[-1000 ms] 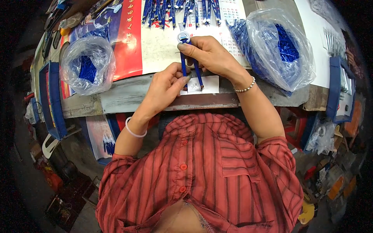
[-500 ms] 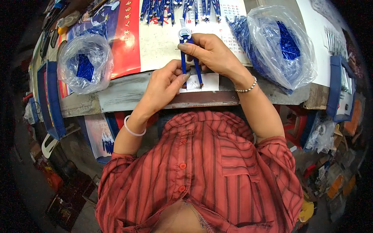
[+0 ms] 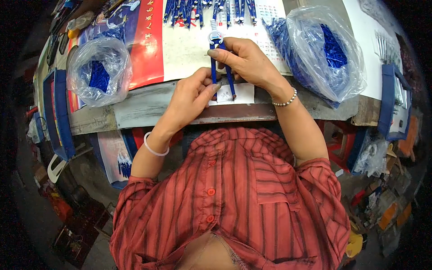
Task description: Assembling small blue plastic components by hand at a workbench.
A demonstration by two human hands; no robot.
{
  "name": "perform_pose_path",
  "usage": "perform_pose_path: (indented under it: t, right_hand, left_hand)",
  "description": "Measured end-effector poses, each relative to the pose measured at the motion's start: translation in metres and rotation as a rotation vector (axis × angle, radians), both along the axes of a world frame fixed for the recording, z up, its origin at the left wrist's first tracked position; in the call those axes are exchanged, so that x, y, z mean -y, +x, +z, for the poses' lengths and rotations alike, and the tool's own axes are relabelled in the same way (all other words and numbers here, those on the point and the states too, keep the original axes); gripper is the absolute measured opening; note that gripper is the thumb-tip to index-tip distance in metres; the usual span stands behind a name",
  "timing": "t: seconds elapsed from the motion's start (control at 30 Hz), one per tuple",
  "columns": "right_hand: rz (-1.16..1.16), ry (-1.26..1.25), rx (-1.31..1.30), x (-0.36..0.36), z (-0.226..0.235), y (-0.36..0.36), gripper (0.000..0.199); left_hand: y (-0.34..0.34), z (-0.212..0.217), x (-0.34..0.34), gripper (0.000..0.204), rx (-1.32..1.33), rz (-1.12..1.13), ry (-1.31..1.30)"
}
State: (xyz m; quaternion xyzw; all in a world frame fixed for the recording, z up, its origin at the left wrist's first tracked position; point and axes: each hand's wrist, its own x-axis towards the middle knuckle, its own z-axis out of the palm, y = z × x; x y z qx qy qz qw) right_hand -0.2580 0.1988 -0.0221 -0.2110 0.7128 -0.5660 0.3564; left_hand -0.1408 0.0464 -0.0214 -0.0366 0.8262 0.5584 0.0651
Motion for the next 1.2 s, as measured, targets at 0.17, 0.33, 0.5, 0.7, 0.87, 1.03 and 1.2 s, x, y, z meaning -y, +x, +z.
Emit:
perform_pose_path:
  t: [0.17, 0.33, 0.5, 0.7, 0.87, 1.03, 1.2]
  right_hand:
    - [-0.006, 0.001, 0.004, 0.001, 0.005, -0.001, 0.030]
    - [-0.034, 0.040, -0.050, -0.005, 0.029, 0.007, 0.022]
    - [0.035, -0.082, 0.379, -0.025, 0.060, 0.047, 0.020]
    - [0.073, -0.119, 0.532, -0.022, 0.075, 0.085, 0.014]
    - [0.100, -0.178, 0.559, -0.011, 0.062, 0.105, 0.012]
    - [0.120, -0.104, 0.317, 0.007, 0.058, 0.123, 0.015]
    - [0.132, -0.068, 0.207, 0.027, 0.051, 0.142, 0.016]
  left_hand:
    - [-0.002, -0.001, 0.001, 0.018, -0.014, -0.005, 0.002]
    - [0.005, 0.016, 0.001, 0.018, 0.025, 0.030, 0.090]
    - [0.035, 0.054, 0.011, 0.023, 0.217, -0.019, 0.400]
    - [0.074, 0.073, 0.010, 0.019, 0.324, 0.025, 0.588]
    - [0.093, 0.070, 0.013, 0.015, 0.307, 0.116, 0.553]
    - [0.119, 0.069, 0.015, 0.013, 0.127, 0.180, 0.362]
    - [0.142, 0.057, 0.016, 0.012, -0.131, 0.348, 0.136]
